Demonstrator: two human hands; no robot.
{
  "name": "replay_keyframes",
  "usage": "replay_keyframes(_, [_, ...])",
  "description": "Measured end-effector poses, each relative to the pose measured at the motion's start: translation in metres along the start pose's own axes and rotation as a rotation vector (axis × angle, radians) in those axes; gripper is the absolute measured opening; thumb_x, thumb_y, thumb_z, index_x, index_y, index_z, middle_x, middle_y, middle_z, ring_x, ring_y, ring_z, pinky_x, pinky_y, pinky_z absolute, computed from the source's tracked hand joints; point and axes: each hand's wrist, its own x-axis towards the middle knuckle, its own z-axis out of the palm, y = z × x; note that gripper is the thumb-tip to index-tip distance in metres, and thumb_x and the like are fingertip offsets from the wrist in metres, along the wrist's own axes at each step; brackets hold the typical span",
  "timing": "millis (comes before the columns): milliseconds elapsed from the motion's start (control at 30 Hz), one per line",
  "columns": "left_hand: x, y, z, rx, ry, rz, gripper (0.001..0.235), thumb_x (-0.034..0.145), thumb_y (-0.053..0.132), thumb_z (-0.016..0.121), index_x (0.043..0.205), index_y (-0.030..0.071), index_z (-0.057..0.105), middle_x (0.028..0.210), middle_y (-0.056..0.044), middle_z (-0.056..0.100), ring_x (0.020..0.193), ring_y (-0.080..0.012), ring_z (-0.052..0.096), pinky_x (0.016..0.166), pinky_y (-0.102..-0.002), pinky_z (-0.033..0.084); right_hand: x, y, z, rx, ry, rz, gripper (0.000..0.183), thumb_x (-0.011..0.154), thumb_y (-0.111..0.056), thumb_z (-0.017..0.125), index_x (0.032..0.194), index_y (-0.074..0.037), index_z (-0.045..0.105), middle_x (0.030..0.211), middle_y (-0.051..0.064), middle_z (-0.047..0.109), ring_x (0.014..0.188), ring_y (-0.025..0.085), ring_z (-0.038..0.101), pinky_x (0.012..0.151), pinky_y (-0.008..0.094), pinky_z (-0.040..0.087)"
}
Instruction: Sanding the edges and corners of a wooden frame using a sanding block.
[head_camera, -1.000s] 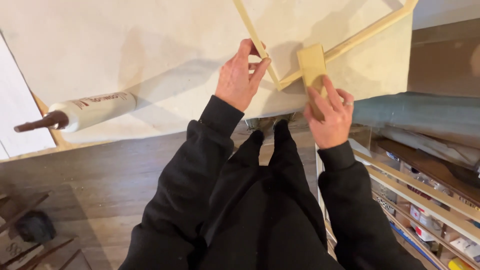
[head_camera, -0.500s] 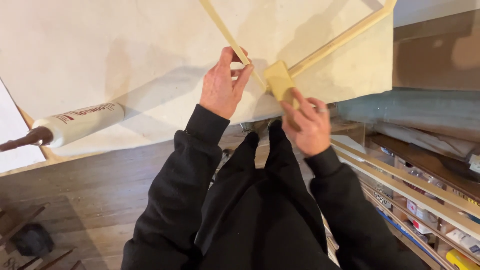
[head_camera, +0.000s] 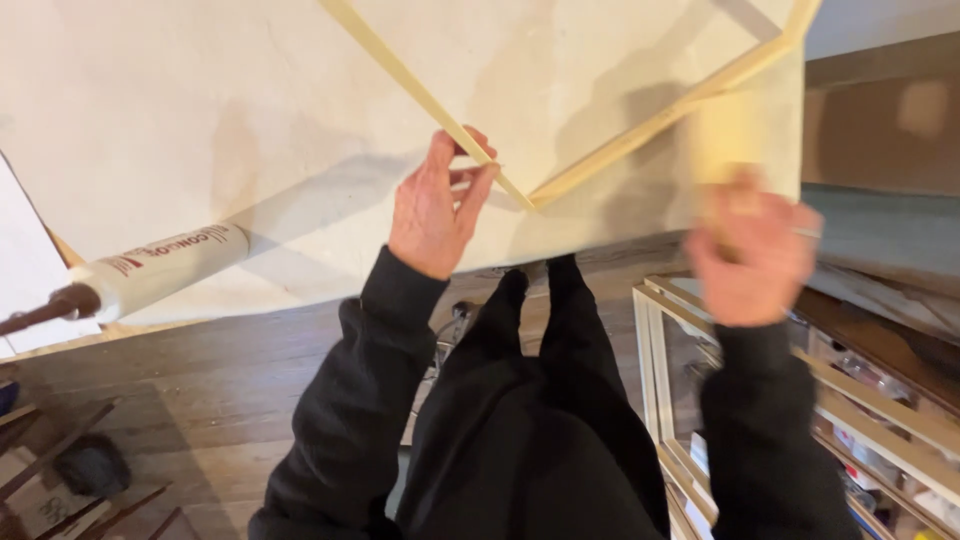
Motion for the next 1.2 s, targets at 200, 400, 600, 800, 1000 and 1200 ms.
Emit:
replay_keyframes(200, [-0.011, 0.013, 0.002, 0.068, 0.002, 0.039, 0.025, 0.103, 0.005, 0.066, 0.125, 0.002, 0.054, 0.119, -0.011, 0.071, 0.107, -0.0244, 0.078, 0.088, -0.034, 0.067, -0.048, 0.024, -0.036, 0.283, 0.213, 0.316, 0.036, 0.098, 0.007, 0.072, 0.132, 0.012, 0.063, 0.149, 0.031, 0.058, 0.124, 0.031, 0.056, 0.110, 0.039, 0.051])
replay_keyframes(400, [-0.020, 0.024, 0.005, 0.190, 0.016, -0.001, 0.023, 0.100, 0.002, 0.068, 0.121, 0.001, 0.058, 0.124, -0.013, 0.070, 0.109, -0.0254, 0.076, 0.087, -0.033, 0.067, -0.096, 0.020, -0.014, 0.488, 0.274, 0.580, 0.036, 0.093, -0.007, 0.071, 0.126, 0.004, 0.064, 0.146, 0.027, 0.057, 0.125, 0.029, 0.063, 0.102, 0.037, 0.054])
replay_keyframes(600, [-0.023, 0.024, 0.012, 0.324, 0.066, -0.011, 0.026, 0.095, 0.003, 0.069, 0.119, 0.000, 0.059, 0.120, -0.012, 0.072, 0.106, -0.0255, 0.075, 0.082, -0.032, 0.065, -0.126, 0.028, -0.002, 0.378, 0.189, 0.540, 0.038, 0.089, -0.003, 0.076, 0.125, 0.006, 0.066, 0.142, 0.025, 0.063, 0.123, 0.030, 0.060, 0.108, 0.038, 0.052])
replay_keyframes(800, [-0.025, 0.003, 0.029, 0.233, 0.101, 0.083, 0.023, 0.096, -0.003, 0.059, 0.119, -0.003, 0.056, 0.121, -0.017, 0.069, 0.112, -0.0295, 0.070, 0.094, -0.037, 0.058, -0.098, 0.026, -0.010, 0.415, 0.235, 0.583, 0.041, 0.081, -0.001, 0.078, 0.121, 0.002, 0.069, 0.136, 0.023, 0.065, 0.124, 0.030, 0.062, 0.103, 0.039, 0.052])
replay_keyframes(1000, [-0.034, 0.039, 0.020, -0.008, 0.070, 0.250, 0.013, 0.106, -0.001, 0.046, 0.116, -0.001, 0.054, 0.111, -0.018, 0.069, 0.109, -0.0279, 0.073, 0.099, -0.038, 0.058, -0.082, 0.022, -0.029, 0.472, 0.350, 0.456, 0.044, 0.078, -0.003, 0.078, 0.121, 0.001, 0.069, 0.141, 0.021, 0.064, 0.127, 0.031, 0.061, 0.108, 0.041, 0.050])
replay_keyframes(1200, [-0.023, 0.181, -0.009, -0.064, 0.056, 0.217, 0.027, 0.109, 0.011, 0.047, 0.133, -0.001, 0.045, 0.092, -0.010, 0.064, 0.078, -0.0171, 0.065, 0.075, -0.030, 0.061, -0.061, 0.009, -0.046, 0.480, 0.381, 0.239, 0.046, 0.075, -0.001, 0.079, 0.120, -0.002, 0.070, 0.138, 0.019, 0.065, 0.118, 0.031, 0.062, 0.104, 0.041, 0.048])
